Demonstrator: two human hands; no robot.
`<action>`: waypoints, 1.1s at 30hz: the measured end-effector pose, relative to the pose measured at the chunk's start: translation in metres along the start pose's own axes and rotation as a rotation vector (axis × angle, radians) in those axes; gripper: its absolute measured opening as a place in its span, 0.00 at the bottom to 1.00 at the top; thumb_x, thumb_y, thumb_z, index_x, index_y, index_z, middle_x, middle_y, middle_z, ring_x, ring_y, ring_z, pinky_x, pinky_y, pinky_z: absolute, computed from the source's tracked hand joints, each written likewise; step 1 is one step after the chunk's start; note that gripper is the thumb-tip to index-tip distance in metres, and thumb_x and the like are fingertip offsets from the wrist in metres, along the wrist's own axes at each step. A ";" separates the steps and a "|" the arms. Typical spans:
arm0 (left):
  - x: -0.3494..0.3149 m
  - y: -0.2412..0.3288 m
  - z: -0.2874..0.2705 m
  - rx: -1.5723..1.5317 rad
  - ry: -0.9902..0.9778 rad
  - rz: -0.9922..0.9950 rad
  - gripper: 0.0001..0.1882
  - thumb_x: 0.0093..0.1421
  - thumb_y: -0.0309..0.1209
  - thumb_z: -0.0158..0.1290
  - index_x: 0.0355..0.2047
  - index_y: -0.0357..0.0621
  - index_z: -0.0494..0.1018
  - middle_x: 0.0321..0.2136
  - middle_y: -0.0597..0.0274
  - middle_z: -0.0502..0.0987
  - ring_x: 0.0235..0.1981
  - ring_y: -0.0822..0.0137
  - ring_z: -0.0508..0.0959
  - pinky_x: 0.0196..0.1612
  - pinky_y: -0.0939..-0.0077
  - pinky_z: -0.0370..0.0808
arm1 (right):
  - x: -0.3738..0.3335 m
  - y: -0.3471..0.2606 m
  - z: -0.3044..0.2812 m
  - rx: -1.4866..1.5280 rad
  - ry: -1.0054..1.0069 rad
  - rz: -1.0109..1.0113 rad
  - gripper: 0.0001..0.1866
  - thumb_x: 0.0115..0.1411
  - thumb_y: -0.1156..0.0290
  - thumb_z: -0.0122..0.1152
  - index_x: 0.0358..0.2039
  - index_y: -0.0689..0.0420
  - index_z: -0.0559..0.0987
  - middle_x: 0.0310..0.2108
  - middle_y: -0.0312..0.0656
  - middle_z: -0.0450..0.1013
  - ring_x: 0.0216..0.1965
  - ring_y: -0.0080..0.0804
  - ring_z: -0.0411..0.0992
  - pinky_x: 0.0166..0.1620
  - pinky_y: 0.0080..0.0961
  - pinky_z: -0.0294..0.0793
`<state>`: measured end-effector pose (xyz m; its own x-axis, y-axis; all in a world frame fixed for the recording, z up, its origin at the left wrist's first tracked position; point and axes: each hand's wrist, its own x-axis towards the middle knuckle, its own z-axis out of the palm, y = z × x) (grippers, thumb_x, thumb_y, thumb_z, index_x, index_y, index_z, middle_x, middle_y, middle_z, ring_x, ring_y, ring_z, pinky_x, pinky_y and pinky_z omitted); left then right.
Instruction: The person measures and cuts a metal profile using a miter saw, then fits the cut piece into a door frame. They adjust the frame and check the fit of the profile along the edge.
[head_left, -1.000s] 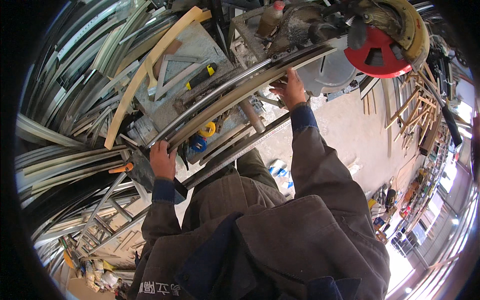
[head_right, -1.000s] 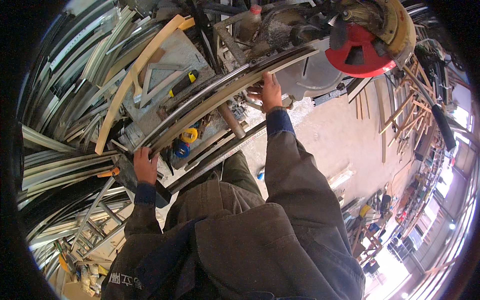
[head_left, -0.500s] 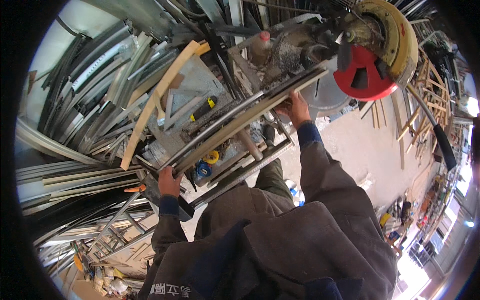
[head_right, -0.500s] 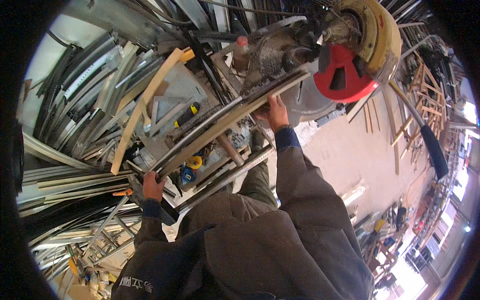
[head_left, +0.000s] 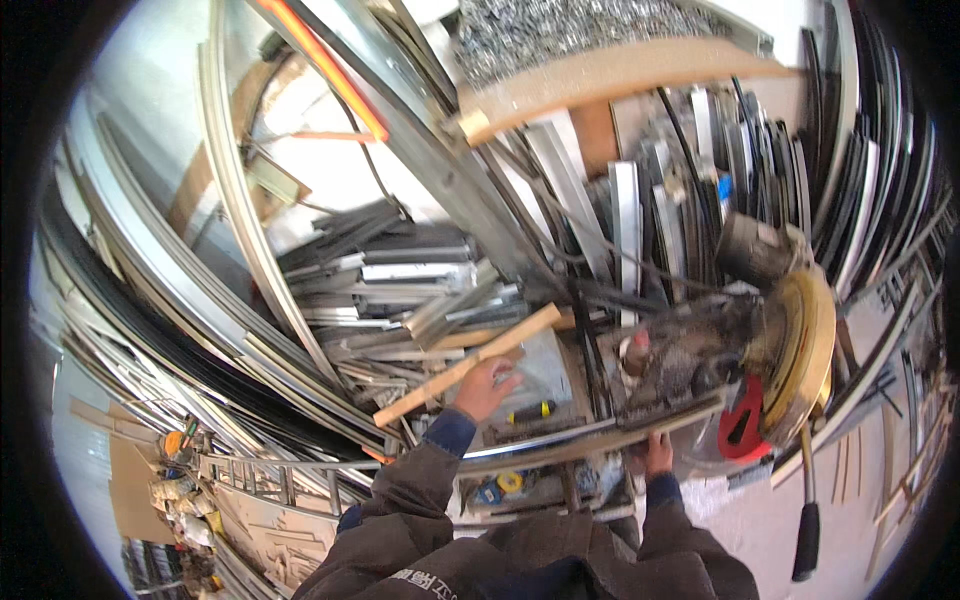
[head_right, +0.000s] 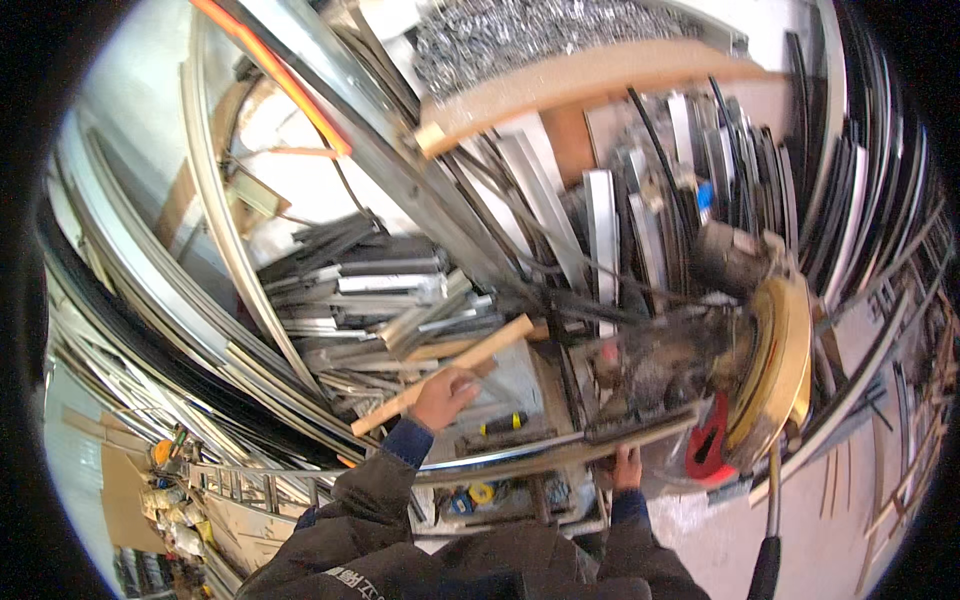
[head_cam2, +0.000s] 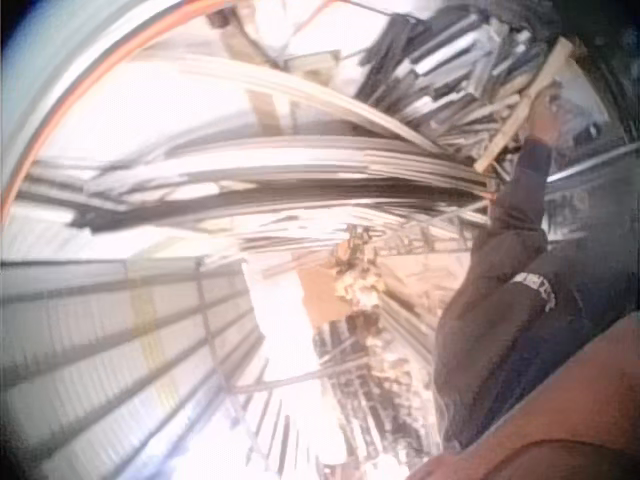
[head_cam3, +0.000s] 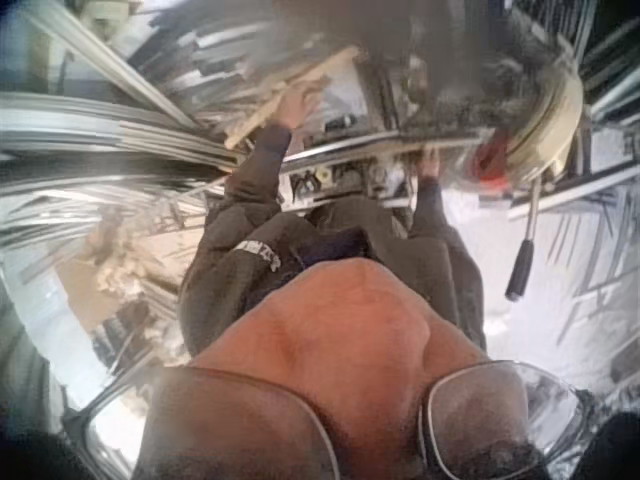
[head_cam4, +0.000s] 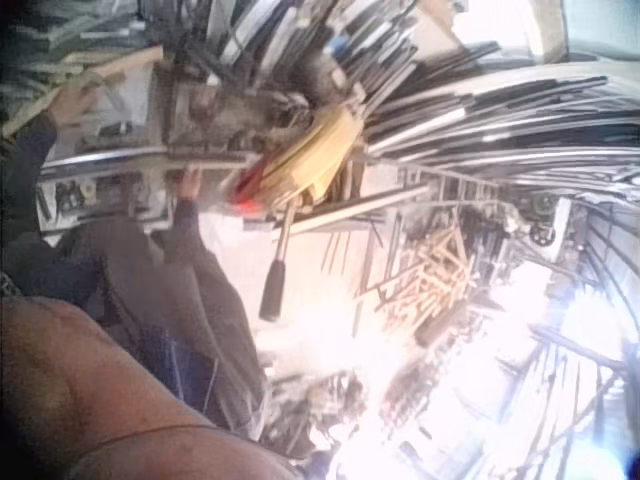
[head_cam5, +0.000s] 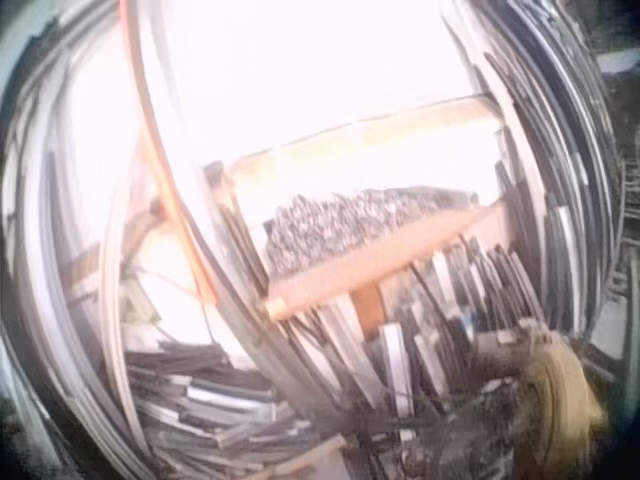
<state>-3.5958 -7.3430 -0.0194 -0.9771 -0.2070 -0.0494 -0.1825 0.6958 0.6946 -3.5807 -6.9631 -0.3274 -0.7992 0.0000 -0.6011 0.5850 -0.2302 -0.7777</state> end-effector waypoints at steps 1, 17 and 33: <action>0.020 0.023 -0.021 0.013 0.056 -0.013 0.18 0.64 0.39 0.61 0.47 0.38 0.76 0.39 0.51 0.82 0.47 0.57 0.82 0.50 0.66 0.78 | -0.007 -0.005 0.013 0.041 0.027 0.040 0.25 0.69 0.47 0.53 0.55 0.53 0.72 0.38 0.39 0.77 0.30 0.32 0.80 0.26 0.32 0.76; 0.318 0.057 -0.244 0.867 0.611 0.594 0.29 0.70 0.54 0.48 0.64 0.53 0.71 0.54 0.50 0.79 0.51 0.45 0.81 0.54 0.56 0.77 | -0.020 0.000 0.012 0.153 -0.132 0.161 0.20 0.69 0.58 0.60 0.55 0.54 0.70 0.38 0.37 0.73 0.30 0.25 0.71 0.30 0.26 0.73; -0.039 0.052 0.220 -0.203 -0.185 0.054 0.14 0.60 0.30 0.64 0.43 0.39 0.76 0.36 0.58 0.80 0.36 0.68 0.80 0.41 0.70 0.78 | -0.037 -0.048 0.010 -0.030 -0.152 0.134 0.31 0.69 0.50 0.59 0.65 0.53 0.68 0.49 0.40 0.78 0.40 0.29 0.81 0.36 0.27 0.80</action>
<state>-3.5910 -7.1474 -0.1395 -0.9915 -0.0316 -0.1259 -0.1227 0.5462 0.8286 -3.5804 -6.9620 -0.2659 -0.7240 -0.1760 -0.6670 0.6898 -0.1887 -0.6990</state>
